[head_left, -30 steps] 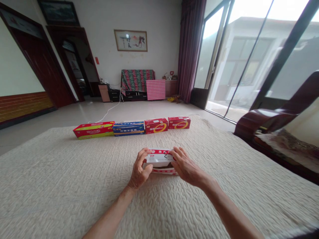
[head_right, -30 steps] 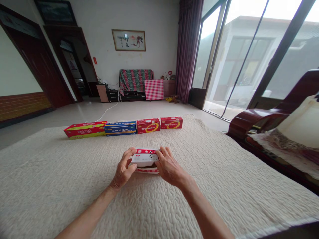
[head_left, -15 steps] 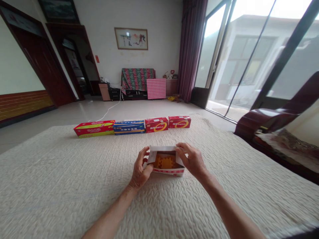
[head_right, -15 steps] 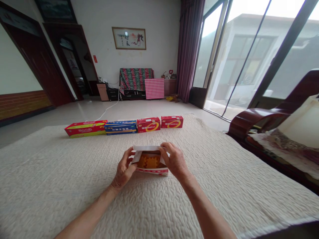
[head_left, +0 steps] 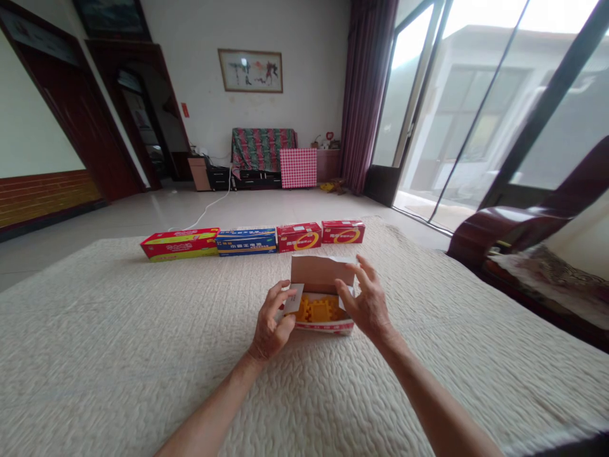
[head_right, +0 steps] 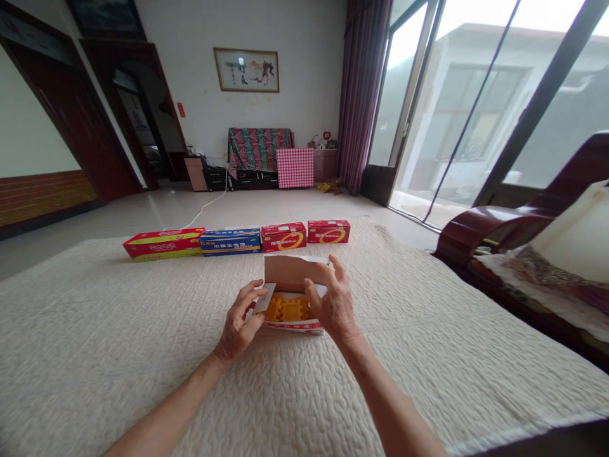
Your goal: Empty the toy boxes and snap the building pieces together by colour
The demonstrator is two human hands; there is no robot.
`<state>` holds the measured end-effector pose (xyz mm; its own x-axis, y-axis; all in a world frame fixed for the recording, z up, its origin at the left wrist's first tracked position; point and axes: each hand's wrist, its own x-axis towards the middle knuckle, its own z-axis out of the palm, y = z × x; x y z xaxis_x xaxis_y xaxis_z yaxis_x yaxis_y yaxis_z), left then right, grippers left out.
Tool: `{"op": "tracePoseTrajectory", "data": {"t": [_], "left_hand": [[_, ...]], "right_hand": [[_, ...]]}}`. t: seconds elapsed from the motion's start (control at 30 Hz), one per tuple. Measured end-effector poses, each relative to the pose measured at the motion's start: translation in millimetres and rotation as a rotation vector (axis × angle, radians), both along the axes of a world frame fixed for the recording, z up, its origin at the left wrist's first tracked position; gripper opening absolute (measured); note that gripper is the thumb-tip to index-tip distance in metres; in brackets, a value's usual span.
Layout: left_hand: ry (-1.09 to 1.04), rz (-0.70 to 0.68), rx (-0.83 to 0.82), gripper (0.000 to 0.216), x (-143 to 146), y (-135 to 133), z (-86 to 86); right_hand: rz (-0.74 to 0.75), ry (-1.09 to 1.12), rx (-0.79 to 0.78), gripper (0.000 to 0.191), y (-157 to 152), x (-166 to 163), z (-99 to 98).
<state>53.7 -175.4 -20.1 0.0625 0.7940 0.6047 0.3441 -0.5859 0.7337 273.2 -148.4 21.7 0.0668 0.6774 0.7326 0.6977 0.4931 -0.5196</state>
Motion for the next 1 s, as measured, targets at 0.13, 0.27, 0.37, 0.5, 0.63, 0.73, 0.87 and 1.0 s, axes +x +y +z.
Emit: {"op": "tracePoseTrajectory", "data": {"t": [0.13, 0.27, 0.37, 0.5, 0.63, 0.73, 0.87, 1.0], "left_hand": [[-0.047, 0.007, -0.039, 0.048, 1, 2, -1.4], [-0.071, 0.028, -0.073, 0.046, 2, 4, -2.1], [-0.073, 0.050, -0.110, 0.045, 4, 7, 0.6], [-0.089, 0.080, -0.162, 0.043, 2, 11, 7.0], [-0.078, 0.221, -0.185, 0.045, -1, 14, 9.3], [-0.027, 0.332, -0.144, 0.047, -3, 14, 6.8], [0.174, 0.426, 0.071, 0.031, -9, 14, 7.5], [0.499, 0.483, 0.199, 0.023, -16, 14, 23.5]], "right_hand": [[0.060, -0.077, -0.196, 0.068, -2, -4, -5.4], [0.113, -0.086, -0.297, 0.073, 0, -2, -8.9], [0.127, -0.028, -0.350, 0.074, 4, 2, -10.2], [0.161, 0.061, -0.395, 0.061, 10, 9, -10.4], [0.204, 0.100, -0.330, 0.043, 15, 17, -8.9], [0.159, 0.091, -0.304, 0.037, 16, 26, -8.6], [0.020, -0.042, -0.299, 0.033, 14, 37, -8.6], [-0.133, -0.240, -0.246, 0.024, 4, 38, -1.3]]}}
